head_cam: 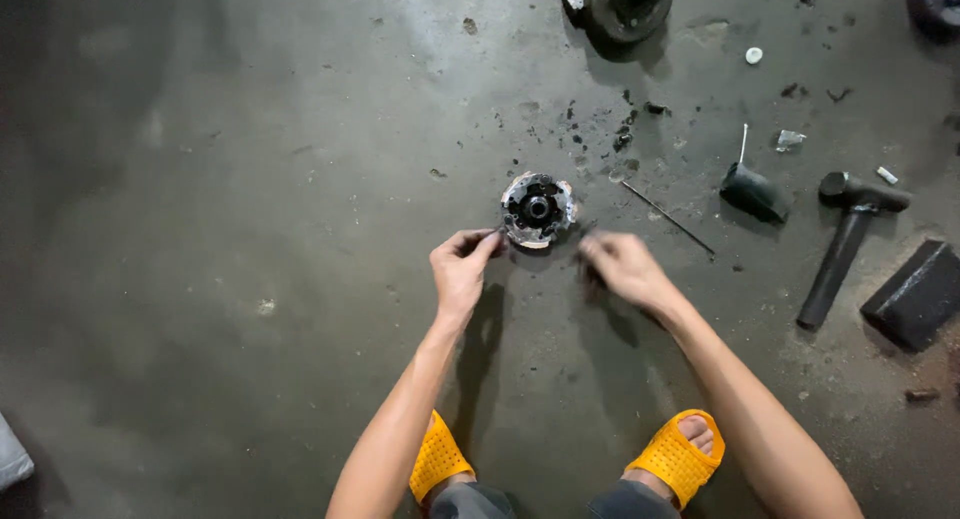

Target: The person sits on the floor and uses pliers to remove small metal components from a circular mechanical part. They repeatedly pick up the part, use the pliers to extract pieces, and place the removed items on the floor.

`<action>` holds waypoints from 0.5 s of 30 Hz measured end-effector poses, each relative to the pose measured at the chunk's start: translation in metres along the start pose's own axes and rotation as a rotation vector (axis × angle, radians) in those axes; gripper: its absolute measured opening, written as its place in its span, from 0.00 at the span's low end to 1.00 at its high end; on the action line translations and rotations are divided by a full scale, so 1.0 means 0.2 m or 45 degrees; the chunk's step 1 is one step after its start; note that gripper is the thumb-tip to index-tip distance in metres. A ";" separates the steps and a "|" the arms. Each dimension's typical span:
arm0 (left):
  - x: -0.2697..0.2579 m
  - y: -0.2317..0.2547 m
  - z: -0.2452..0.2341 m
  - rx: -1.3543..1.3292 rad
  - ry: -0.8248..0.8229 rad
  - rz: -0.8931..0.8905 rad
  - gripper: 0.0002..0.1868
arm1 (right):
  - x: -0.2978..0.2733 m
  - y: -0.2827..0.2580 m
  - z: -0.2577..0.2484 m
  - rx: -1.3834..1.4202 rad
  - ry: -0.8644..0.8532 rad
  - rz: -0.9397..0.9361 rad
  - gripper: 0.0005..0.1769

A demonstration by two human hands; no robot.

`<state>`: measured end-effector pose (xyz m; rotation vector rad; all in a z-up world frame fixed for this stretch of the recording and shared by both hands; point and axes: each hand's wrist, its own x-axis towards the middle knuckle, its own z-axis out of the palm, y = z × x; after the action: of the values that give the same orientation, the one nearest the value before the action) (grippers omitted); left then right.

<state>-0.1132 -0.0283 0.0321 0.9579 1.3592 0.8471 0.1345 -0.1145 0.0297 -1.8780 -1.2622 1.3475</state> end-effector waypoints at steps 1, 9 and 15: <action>-0.01 -0.06 -0.03 0.002 0.002 -0.001 0.06 | 0.04 -0.03 -0.02 0.002 -0.002 0.000 0.17; -0.15 -0.30 0.11 -0.010 0.072 0.044 0.06 | 0.13 -0.24 0.03 0.105 0.321 -0.169 0.13; 0.10 -0.02 0.26 0.185 -0.015 0.428 0.07 | -0.13 -0.28 0.12 0.460 0.372 -0.001 0.20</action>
<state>-0.0605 -0.0151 0.0201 1.3279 1.2813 1.0008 0.0886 -0.1160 0.0775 -1.7384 -0.8129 1.1571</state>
